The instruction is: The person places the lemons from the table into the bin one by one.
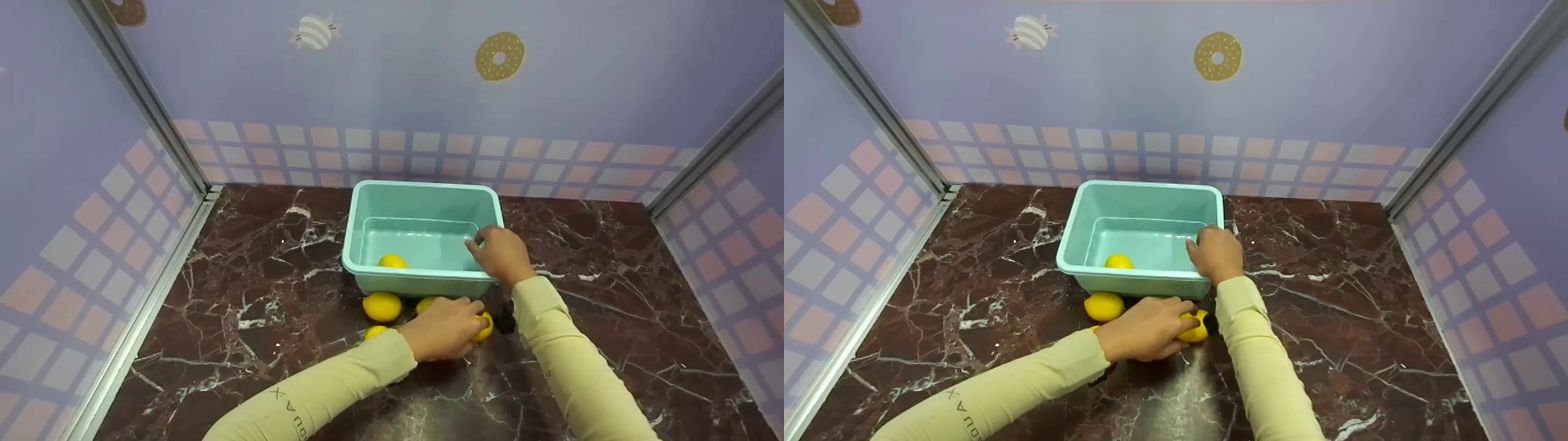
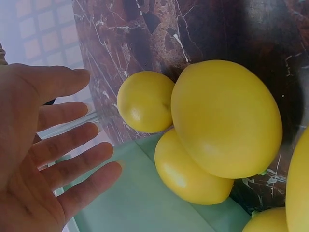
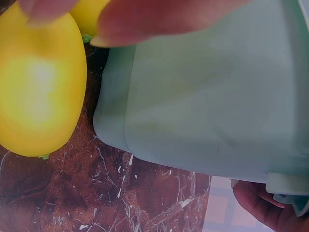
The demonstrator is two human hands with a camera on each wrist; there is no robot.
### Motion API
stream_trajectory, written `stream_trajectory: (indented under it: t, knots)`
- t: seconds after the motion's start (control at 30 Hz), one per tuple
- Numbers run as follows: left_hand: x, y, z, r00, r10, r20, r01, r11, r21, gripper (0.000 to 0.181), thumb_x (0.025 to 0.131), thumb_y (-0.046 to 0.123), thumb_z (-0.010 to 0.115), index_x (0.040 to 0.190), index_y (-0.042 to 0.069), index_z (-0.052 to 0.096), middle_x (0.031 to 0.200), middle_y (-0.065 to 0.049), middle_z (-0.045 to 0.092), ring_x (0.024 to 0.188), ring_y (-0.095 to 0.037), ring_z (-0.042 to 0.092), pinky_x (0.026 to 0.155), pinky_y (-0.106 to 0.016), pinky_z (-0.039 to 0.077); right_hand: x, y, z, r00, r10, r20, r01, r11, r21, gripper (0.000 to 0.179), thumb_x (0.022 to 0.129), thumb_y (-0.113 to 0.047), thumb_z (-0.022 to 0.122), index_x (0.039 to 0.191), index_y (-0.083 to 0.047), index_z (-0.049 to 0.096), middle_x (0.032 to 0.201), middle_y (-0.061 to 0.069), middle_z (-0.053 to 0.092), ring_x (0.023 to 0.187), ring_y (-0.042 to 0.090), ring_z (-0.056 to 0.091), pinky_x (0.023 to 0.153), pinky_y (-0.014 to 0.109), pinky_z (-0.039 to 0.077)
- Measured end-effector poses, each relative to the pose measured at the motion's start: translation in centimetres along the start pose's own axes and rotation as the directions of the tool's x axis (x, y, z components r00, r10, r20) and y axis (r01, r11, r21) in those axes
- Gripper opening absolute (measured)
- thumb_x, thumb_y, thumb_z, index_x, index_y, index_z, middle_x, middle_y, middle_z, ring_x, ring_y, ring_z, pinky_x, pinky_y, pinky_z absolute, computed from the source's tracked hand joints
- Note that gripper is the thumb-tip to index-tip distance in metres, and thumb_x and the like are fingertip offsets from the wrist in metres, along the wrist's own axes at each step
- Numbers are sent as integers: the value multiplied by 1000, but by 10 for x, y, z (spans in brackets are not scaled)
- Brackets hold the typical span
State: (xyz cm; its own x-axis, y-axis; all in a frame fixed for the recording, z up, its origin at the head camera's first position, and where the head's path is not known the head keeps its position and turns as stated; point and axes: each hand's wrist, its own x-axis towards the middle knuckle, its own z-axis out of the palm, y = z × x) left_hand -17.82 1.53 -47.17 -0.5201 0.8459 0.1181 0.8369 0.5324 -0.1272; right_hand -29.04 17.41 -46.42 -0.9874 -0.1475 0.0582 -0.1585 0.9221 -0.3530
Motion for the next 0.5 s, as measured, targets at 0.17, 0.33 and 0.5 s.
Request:
stream_trajectory:
  t: [0.17, 0.33, 0.5]
  knots:
    - [1, -1, 3, 1000, 2, -6, -2, 1000, -10, 20, 84, 37, 68, 99, 24, 69, 97, 3, 60, 80, -15, 60, 58, -31, 54, 0, 1, 0, 1000, -5, -5, 5, 1000, -1, 39, 94, -36, 58, 104, 0, 70, 106, 19, 70, 97, 37, 65, 86, 53, 50]
    - [2, -2, 5, 1000, 4, -26, -4, 1000, -8, 20, 83, 36, 69, 98, 22, 70, 96, 3, 61, 79, -15, 60, 57, -31, 54, -1, 0, -1, 1000, -23, -9, 22, 1000, -13, 37, 93, -36, 60, 101, -1, 71, 105, 18, 70, 94, 37, 66, 83, 53, 51]
    - [3, -3, 6, 1000, -1, -14, 1, 1000, -7, 22, 84, 38, 69, 99, 22, 70, 98, 2, 61, 80, -15, 61, 59, -32, 55, 0, -1, -1, 1000, -18, -9, 17, 1000, -16, 37, 93, -36, 60, 101, -1, 70, 104, 18, 70, 94, 37, 66, 83, 53, 51]
